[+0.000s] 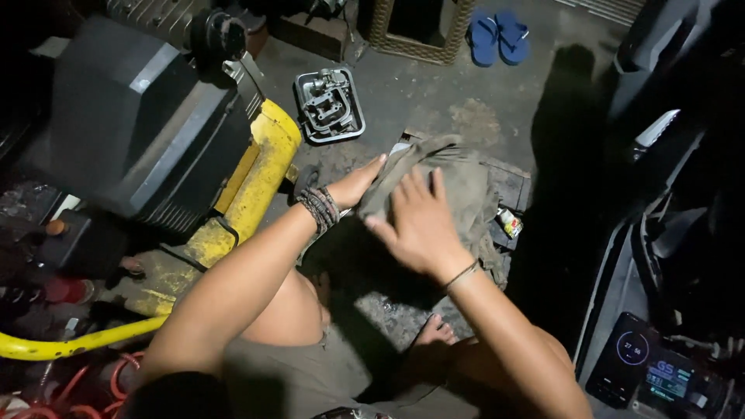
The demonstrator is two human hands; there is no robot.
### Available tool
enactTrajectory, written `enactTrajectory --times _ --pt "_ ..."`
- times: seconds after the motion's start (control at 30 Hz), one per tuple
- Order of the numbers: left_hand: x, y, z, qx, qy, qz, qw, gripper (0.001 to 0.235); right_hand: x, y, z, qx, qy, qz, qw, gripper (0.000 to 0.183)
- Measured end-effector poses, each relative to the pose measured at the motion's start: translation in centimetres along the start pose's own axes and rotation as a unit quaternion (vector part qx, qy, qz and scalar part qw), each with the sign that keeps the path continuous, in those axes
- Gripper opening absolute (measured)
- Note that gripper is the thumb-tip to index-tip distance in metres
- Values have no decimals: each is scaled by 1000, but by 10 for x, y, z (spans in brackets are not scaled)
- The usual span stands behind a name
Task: Cleaning and inspecting a motorcycle engine cylinder head using a cloth and fingers
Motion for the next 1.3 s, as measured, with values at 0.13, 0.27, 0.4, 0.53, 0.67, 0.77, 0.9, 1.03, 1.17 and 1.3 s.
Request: enactTrajectory --times 0.13,0.27,0.4,0.53,0.67,0.77,0.9,1.03,1.17,1.3 --pt "-5 0 19 -5 -1 4 1000 79 0 16 -1 56 32 -31 997 80" --pt "-1 0 2 -8 -16 34 999 76 5 20 41 15 -46 -28 998 79" --pt "-3 8 1 42 -9 25 999 73 -23 29 70 35 -123 -77 989 86" --pt "-15 11 19 46 16 -9 999 77 -53 32 55 -39 -114 -114 986 93" --pt "-1 18 -11 16 19 -35 999 81 -62 33 32 -68 -73 -156 983 99" --pt "0 10 12 -11 13 -49 999 81 -59 25 14 -34 0 -153 988 98" --pt "-1 11 8 -14 38 -46 998 89 -30 17 15 -2 65 -80 995 90" --pt "-15 0 55 1 42 -41 998 85 -9 20 42 -6 7 -79 997 91" --pt "-12 8 33 33 55 -39 997 82 -26 31 49 -59 -44 -115 991 96" --pt "-14 12 16 46 84 -55 994 93 -39 20 15 -19 40 -148 988 101"
Point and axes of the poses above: each hand's wrist, its own x-axis towards the middle knuckle, its own y-axis out of the back of the hand, z = x × y, the point moved 3 cm from there along x, towards the middle knuckle, and after that the axes turned 12 degrees about -y, right-handed, at the moved point
